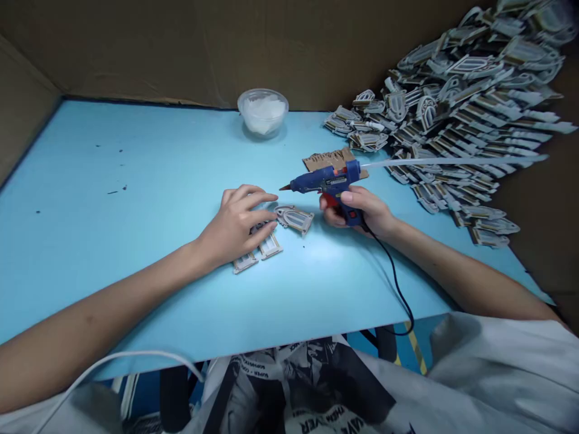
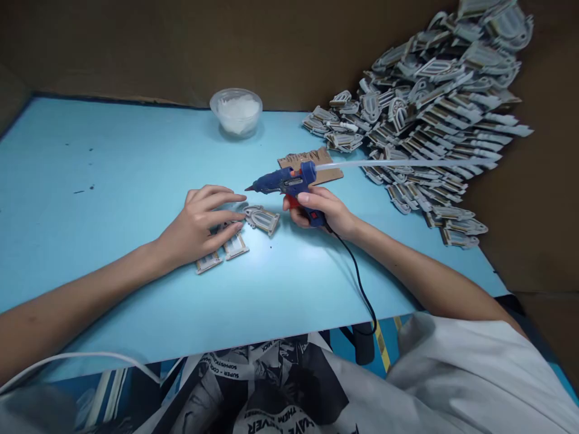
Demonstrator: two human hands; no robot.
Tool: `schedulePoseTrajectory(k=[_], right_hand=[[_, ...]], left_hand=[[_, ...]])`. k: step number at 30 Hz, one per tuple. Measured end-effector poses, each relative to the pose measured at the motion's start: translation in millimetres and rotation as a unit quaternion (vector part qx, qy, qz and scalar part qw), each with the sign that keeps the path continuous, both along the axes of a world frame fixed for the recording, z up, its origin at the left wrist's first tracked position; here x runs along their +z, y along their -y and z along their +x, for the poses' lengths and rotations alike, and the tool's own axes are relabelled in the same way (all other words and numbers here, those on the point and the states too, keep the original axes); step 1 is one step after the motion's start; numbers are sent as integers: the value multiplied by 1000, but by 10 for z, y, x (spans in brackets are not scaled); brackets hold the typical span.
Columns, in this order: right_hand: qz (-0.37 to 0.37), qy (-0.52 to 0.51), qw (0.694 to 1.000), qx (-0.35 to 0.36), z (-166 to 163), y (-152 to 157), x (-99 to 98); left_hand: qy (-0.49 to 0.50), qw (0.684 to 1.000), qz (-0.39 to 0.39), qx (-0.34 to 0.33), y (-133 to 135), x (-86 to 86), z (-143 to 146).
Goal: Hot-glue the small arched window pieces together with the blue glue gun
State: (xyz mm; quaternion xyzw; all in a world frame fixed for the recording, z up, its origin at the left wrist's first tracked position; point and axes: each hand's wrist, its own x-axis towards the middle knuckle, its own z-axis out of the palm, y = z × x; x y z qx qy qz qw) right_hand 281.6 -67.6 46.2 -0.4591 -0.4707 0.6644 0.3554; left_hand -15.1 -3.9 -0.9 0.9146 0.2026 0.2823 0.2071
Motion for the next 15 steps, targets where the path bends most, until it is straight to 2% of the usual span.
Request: schedulePoseTrajectory(k=[4,7,11,13,15], right_hand=[[1,18,999,-28,-75,-186,-69],[38,65,996,-54,-91,-281,-128],[102,99,986,-86,-51,-220,-167],[114,125,983,-71,0,-155,-179],[118,152,980,-52,59,-100,-202]], left_hand=[[8,1000,-17,-10,28,11,-19],[-11,999,-32,-11,22,23,-33],[-42,998,-22,-52,-6,34,-54],[-59,994,-6,-92,-18,41,-57],[-56,993,-9,-102,-25,53,-53]])
